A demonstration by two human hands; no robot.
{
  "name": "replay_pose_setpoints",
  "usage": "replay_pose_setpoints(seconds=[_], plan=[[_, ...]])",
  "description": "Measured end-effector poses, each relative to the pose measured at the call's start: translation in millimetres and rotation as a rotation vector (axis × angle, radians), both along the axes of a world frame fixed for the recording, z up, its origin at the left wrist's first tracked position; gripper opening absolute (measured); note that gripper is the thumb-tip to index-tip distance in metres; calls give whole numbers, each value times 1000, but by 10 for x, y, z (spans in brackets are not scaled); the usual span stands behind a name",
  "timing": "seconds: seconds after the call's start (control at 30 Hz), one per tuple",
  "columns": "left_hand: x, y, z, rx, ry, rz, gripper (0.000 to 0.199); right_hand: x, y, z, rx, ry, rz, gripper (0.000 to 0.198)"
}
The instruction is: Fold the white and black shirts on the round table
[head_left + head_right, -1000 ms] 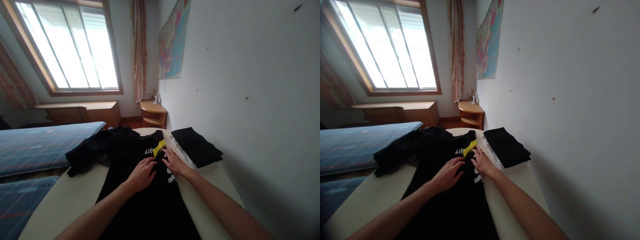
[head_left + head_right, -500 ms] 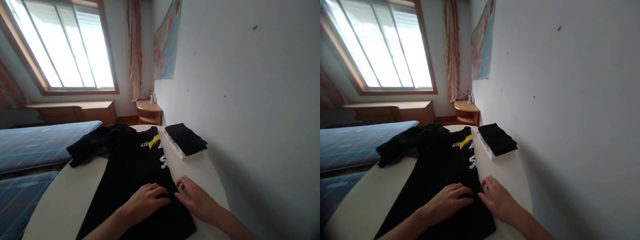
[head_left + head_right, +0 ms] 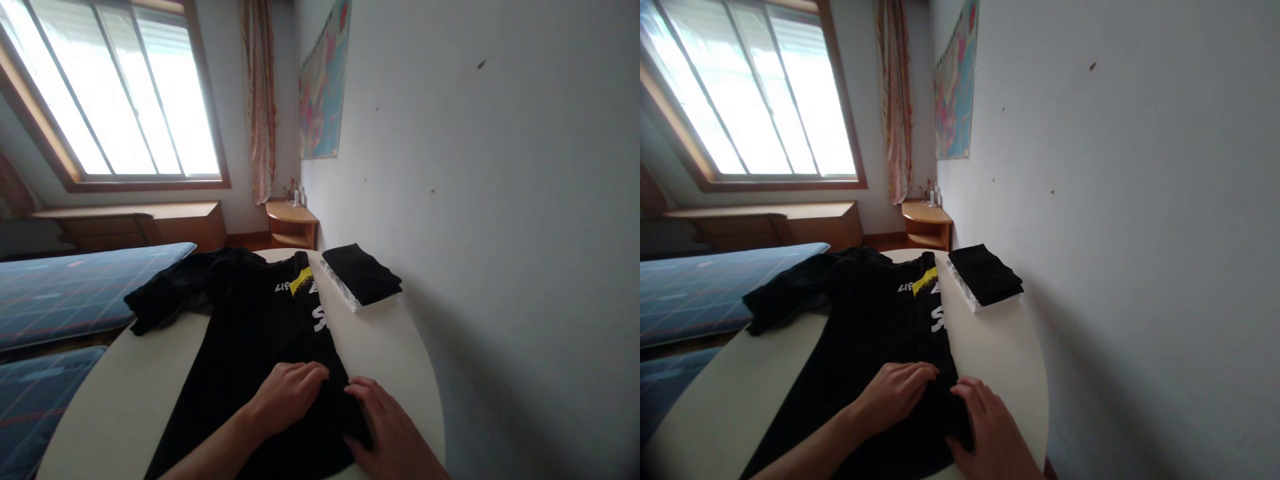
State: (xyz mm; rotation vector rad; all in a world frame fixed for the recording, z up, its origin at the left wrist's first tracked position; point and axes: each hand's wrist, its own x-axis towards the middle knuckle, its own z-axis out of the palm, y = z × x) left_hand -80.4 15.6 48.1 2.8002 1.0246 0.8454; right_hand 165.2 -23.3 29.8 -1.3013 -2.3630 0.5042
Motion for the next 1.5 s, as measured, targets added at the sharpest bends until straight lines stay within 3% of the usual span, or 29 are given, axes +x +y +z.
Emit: replay_pose_setpoints(seconds=[0.23,0.4,0.5,0.6,0.7,0.8,0.97,1.07,1.2,1.33,1.4,1.5], plan=[[-54,-19,44,21,-102,4,23,-93,-57,-66,64,-14,3,70],[-130,-45,100,65,-54,-14,20,-44,-80,-41,265,-20,94,38],[-187,-61,139,72,-7,-8,18,-45,-106,-18,362,-41,181,32],[-238,-76,194,13,108,-39,15,-101,-118,-9,396,-49,143,17],[-266,-91,249,-88,189,-79,24,-176,-107,1,445,-75,178,23],[-268,-103,279,-157,186,-122,33,-244,-86,22,475,-80,228,22],[-256,-133,292,-222,159,-135,22,-306,-53,68,418,-49,195,2],[-263,-160,299,-277,137,-148,22,-317,-17,74,385,-131,284,7],[-283,-174,293,-328,78,-178,26,-332,53,25,442,-247,431,17],[-283,-184,308,-349,65,-149,12,-356,99,18,491,-274,502,21],[-281,-205,322,-331,105,-113,26,-371,109,76,466,-279,526,20],[-292,-255,316,-301,205,-69,69,-393,135,244,360,-254,534,17]])
